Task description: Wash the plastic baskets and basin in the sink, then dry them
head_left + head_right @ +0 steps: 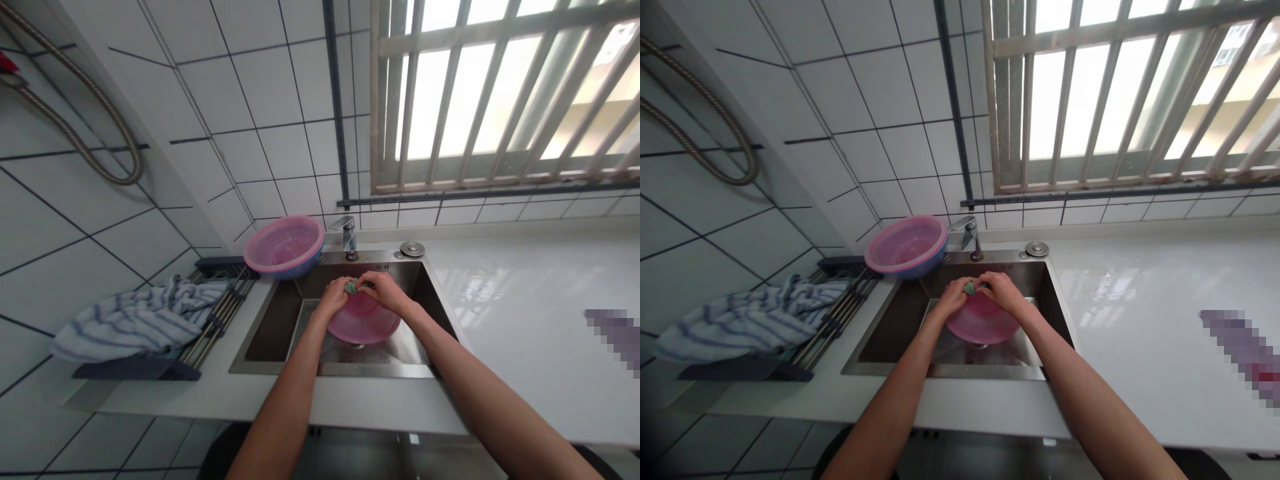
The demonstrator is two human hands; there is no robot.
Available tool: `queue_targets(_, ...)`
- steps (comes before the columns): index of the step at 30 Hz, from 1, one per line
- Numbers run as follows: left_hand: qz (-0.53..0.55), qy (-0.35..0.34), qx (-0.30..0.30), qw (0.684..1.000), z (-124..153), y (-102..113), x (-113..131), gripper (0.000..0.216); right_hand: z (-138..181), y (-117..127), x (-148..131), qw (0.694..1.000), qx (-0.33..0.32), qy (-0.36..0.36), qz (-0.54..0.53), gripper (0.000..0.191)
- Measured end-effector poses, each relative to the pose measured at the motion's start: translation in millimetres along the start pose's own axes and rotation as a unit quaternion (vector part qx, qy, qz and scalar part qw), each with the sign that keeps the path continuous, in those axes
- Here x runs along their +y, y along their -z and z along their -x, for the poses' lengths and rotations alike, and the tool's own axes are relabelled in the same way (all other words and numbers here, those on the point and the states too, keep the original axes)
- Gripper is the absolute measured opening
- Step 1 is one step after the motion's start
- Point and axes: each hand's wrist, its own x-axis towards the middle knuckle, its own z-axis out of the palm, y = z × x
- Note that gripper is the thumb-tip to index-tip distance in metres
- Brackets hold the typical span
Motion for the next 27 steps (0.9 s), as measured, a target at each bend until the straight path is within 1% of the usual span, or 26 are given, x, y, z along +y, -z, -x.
queue_targets(2, 0.016, 0.023, 0.037, 0.999, -0.5, 6.4, -4.9, 0.061, 0.6, 6.6, 6.1, 1.000, 0.022, -0.016, -0.008, 0.011)
queue_targets(4, 0.045, 0.047, 0.066, 0.996, -1.0, 12.8, -9.4, 0.060, 1.6, 14.1, 12.8, 0.997, 0.055, -0.044, -0.011, 0.010)
queue_targets(7, 0.074, 0.066, 0.077, 0.992, -1.9, 15.3, -13.2, 0.051, 2.9, 19.2, 17.9, 0.994, 0.086, -0.071, -0.011, 0.010)
queue_targets(9, 0.066, 0.065, 0.068, 0.993, -2.4, 11.8, -14.7, 0.049, 3.2, 16.9, 17.4, 0.995, 0.072, -0.067, -0.012, 0.012)
queue_targets(12, 0.046, 0.054, 0.049, 0.996, -2.5, 4.1, -17.0, 0.057, 2.6, 8.3, 14.7, 0.998, 0.026, -0.056, -0.002, 0.015)
queue_targets(15, 0.034, 0.046, 0.023, 0.998, -2.0, -0.4, -18.7, 0.059, 1.6, 1.3, 14.0, 0.999, 0.000, -0.042, 0.017, 0.017)
queue_targets(19, 0.016, 0.068, 0.000, 0.998, -2.7, -1.0, -14.6, 0.060, 1.1, 1.3, 10.8, 0.999, -0.003, -0.024, 0.027, 0.016)
queue_targets(21, 0.018, 0.055, -0.015, 0.998, -3.7, -1.0, -9.8, 0.059, 0.9, 3.1, 5.9, 0.999, -0.001, -0.012, 0.034, 0.015)
queue_targets(24, 0.033, 0.013, -0.046, 0.998, -4.2, 0.7, -2.9, 0.057, 0.6, 4.9, -0.6, 0.999, 0.006, 0.007, 0.042, 0.013)
queue_targets(26, 0.028, 0.011, -0.046, 0.998, -2.8, 5.2, -0.7, 0.057, 0.8, 6.3, 0.0, 0.999, 0.009, 0.006, 0.030, 0.012)
queue_targets(27, 0.018, 0.020, -0.035, 0.999, -1.6, 8.6, -0.3, 0.058, 1.2, 7.3, 2.1, 1.000, 0.009, -0.002, 0.018, 0.012)
